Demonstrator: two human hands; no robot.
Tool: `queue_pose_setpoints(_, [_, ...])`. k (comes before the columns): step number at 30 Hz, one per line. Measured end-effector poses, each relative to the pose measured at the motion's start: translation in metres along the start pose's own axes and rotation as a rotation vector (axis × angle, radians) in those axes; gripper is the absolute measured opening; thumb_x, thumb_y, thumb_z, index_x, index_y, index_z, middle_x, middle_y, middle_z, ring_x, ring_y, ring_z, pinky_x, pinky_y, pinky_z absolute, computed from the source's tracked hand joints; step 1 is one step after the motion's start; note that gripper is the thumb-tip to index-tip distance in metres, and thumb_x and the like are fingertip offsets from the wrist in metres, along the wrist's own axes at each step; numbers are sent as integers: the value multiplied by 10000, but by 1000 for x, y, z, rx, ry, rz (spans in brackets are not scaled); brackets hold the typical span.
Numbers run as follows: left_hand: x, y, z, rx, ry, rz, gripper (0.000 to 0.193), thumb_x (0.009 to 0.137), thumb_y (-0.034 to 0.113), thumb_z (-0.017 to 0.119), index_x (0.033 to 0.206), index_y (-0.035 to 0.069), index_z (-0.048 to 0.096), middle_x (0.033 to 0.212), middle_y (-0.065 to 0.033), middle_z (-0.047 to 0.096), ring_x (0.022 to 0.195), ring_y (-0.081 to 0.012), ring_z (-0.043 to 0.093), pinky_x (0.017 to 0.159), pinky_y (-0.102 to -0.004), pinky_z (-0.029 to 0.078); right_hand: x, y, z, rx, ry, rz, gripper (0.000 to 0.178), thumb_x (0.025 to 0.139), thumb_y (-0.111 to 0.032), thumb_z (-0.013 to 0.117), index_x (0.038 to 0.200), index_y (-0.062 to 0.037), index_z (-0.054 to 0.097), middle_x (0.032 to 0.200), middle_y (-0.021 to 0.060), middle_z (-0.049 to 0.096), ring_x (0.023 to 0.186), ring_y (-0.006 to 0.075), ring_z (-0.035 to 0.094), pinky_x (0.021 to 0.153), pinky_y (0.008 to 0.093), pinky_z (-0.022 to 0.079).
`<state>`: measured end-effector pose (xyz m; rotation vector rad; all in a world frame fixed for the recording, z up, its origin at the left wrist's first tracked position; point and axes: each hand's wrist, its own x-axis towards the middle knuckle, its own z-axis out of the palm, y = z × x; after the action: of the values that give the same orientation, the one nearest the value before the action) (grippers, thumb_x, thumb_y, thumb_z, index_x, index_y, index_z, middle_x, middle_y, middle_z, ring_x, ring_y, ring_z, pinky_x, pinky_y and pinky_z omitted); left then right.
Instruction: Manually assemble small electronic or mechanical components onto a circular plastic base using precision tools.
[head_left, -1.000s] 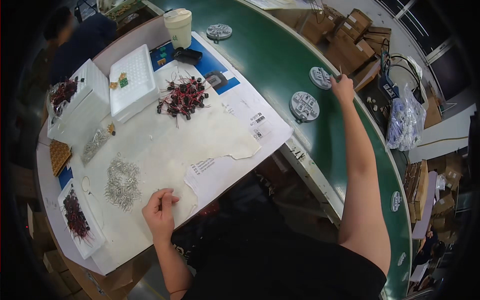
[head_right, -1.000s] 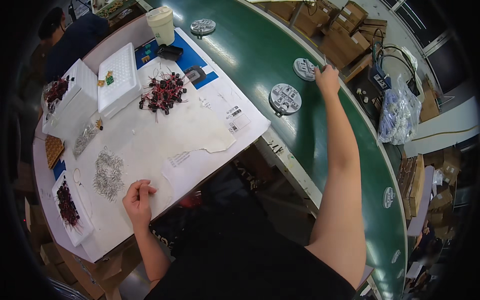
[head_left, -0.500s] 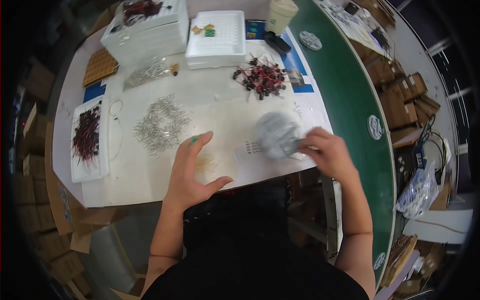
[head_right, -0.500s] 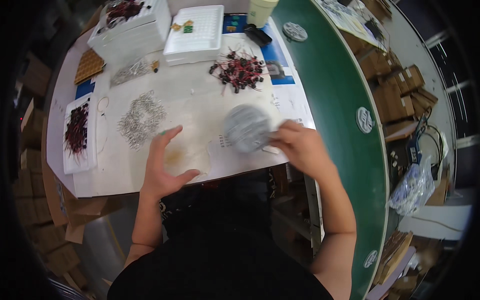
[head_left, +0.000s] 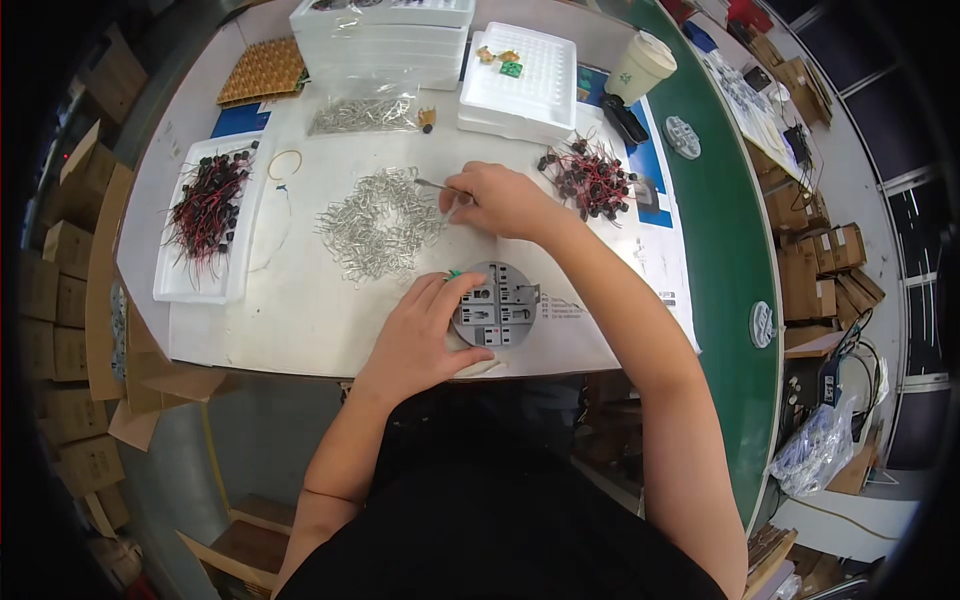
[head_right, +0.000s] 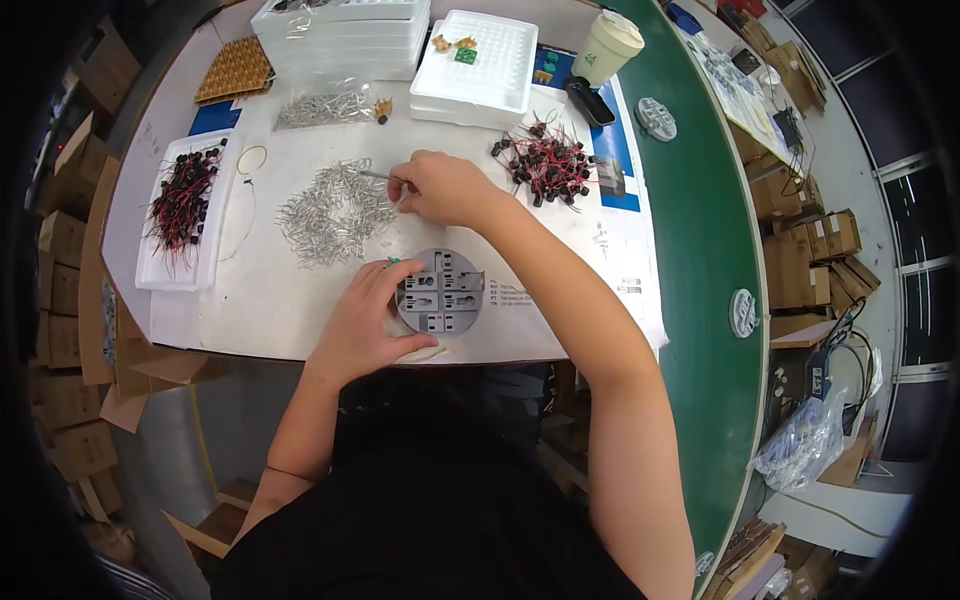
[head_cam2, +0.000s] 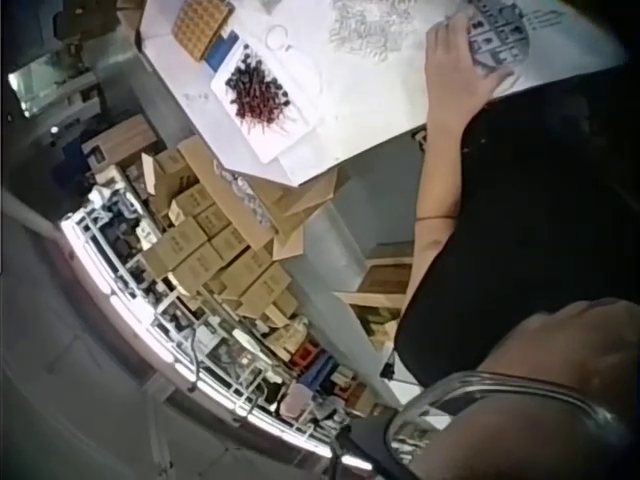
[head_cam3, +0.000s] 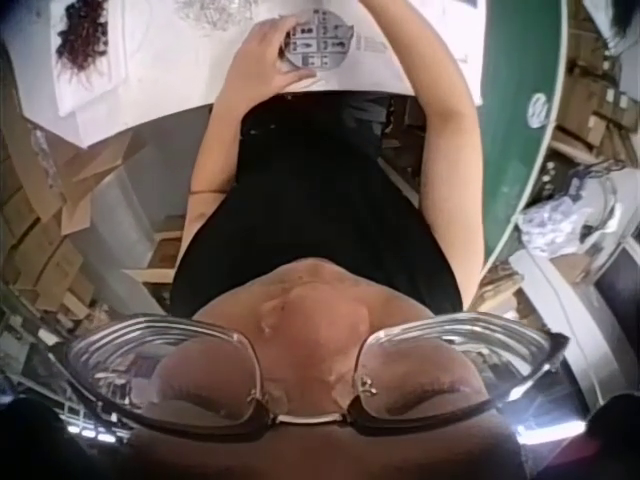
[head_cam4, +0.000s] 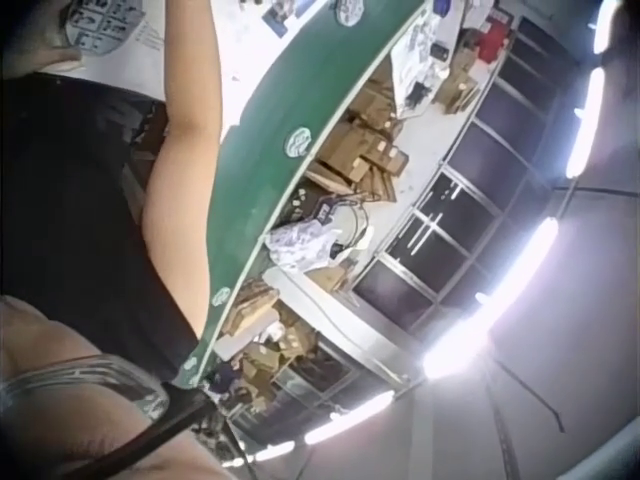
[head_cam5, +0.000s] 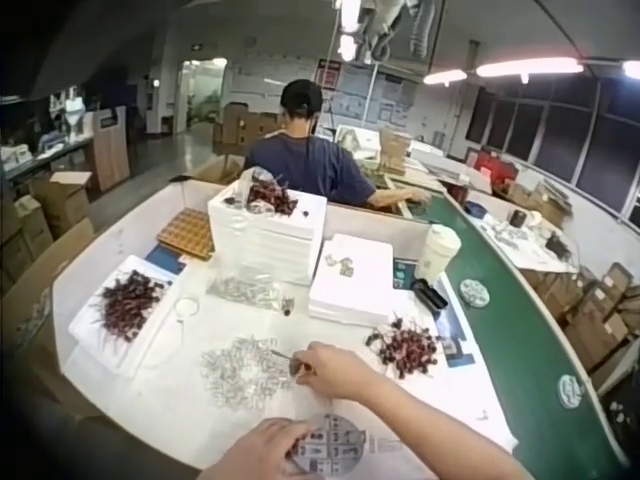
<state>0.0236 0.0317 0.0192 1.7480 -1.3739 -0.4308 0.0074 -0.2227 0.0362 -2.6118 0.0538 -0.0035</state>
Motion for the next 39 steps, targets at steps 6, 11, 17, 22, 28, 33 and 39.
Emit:
queue_pose_setpoints(6, [5, 0, 1, 37, 24, 31, 866, 681, 238, 969, 1431, 101, 558, 1282, -156, 647, 1235, -378, 588, 1018, -459, 518, -9, 5, 6, 45, 20, 81, 184, 881, -160, 779, 1026, -50, 755, 932, 118, 729, 892, 297, 711, 826, 416, 569])
queue_pose_setpoints(11, [5, 0, 8, -14, 79, -40, 889, 676, 245, 965, 1444, 121, 535, 1253, -160, 641, 1214, -386, 597, 1037, -473, 504, -65, -23, -29, 356, 132, 382, 119, 887, -80, 767, 960, 6, 728, 880, 71, 707, 804, 188, 681, 782, 344, 560])
queue_pose_setpoints(17, [8, -3, 9, -57, 80, -86, 908, 666, 234, 975, 1451, 123, 534, 1281, -140, 640, 1195, -359, 618, 1018, -458, 517, -97, -43, -24, 568, 114, 576, 192, 888, -28, 751, 1058, 15, 674, 808, 26, 669, 756, 89, 635, 708, 275, 519])
queue_pose_setpoints(22, [7, -4, 9, -74, 73, -79, 921, 653, 226, 986, 1450, 118, 539, 1308, -116, 645, 1197, -339, 630, 1015, -441, 528, -93, -39, -13, 509, 103, 594, 312, 878, -14, 736, 1167, 10, 623, 784, 27, 651, 741, 81, 630, 656, 262, 492])
queue_pose_setpoints(28, [7, -5, 8, -69, 57, -87, 948, 623, 209, 1005, 1443, 89, 543, 1332, -106, 658, 1220, -320, 638, 1027, -434, 536, -86, -48, -13, 379, 77, 617, 272, 868, -40, 790, 1104, 13, 665, 820, 48, 654, 696, 85, 623, 613, 259, 476])
queue_pose_setpoints(33, [5, -6, 6, -80, 61, -86, 899, 678, 252, 976, 1458, 136, 544, 1289, -109, 636, 1183, -327, 629, 985, -436, 534, -109, -38, -15, 248, 82, 401, 312, 870, -42, 817, 1174, -42, 747, 952, 65, 697, 660, 109, 642, 591, 281, 490])
queue_pose_setpoints(39, [6, -23, 17, -103, 366, 22, 475, 888, 191, 848, 1311, 78, 662, 1082, -116, 734, 947, -294, 714, 832, -370, 574, -148, -45, 28, 54, 293, 168, 480, 885, -20, 796, 1335, -184, 764, 1131, 67, 701, 674, 213, 702, 617, 346, 553])
